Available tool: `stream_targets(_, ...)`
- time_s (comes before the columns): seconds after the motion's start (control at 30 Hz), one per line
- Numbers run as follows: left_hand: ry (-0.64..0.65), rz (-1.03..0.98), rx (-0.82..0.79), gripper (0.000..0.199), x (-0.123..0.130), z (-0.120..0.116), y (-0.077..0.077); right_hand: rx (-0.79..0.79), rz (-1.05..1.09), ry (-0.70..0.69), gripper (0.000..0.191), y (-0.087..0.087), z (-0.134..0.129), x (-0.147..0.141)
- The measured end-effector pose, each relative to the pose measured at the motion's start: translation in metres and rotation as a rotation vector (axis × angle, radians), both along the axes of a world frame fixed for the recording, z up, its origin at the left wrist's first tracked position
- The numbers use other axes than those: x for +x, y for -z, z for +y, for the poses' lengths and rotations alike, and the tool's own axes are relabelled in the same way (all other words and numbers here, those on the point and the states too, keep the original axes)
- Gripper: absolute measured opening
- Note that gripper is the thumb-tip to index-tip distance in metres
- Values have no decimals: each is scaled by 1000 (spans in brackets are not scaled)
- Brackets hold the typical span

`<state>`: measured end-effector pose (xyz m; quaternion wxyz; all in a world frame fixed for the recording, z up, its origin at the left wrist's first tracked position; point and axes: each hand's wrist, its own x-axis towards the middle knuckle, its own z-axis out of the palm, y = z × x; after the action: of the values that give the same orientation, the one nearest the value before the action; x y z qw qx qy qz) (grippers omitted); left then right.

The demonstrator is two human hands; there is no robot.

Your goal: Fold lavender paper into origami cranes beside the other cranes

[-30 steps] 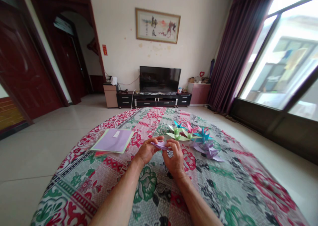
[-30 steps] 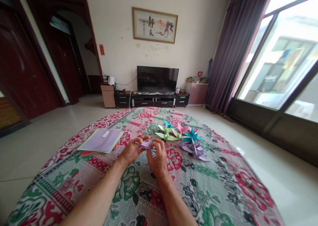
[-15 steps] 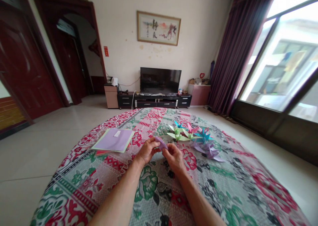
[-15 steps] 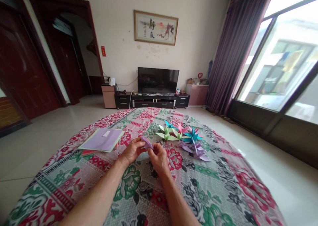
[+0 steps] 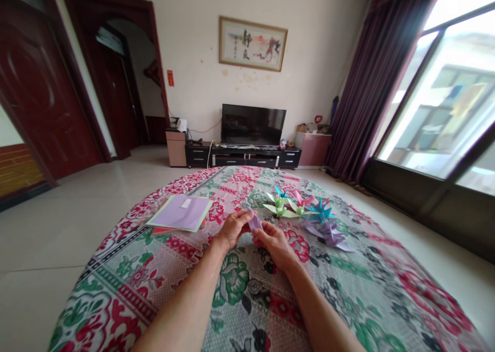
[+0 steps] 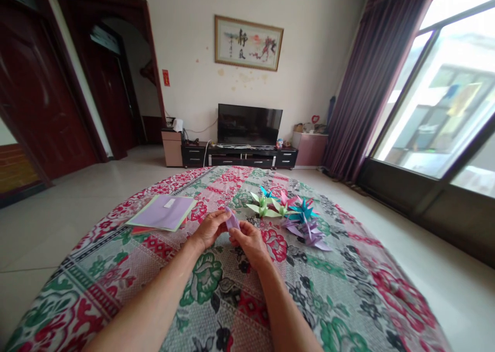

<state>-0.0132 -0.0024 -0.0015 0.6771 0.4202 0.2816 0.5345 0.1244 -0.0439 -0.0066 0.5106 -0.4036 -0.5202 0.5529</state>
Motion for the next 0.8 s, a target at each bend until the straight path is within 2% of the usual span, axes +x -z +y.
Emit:
stream_targets(0.17, -52, 74, 29, 34, 1, 1, 1, -14, 3, 17, 36, -4, -3, 0)
stream_targets(0.43, -82, 156, 78, 27, 4, 2, 0, 42, -82, 184, 35, -1, -3, -9)
stream_targets(0.57, -146, 208, 100, 28, 5, 1, 0, 67, -149, 175, 36, -5, -5, -11)
stream_targets(0.8, -155, 279, 136, 25, 6, -3, -5, 53, -150, 169, 33, -8, -7, -12)
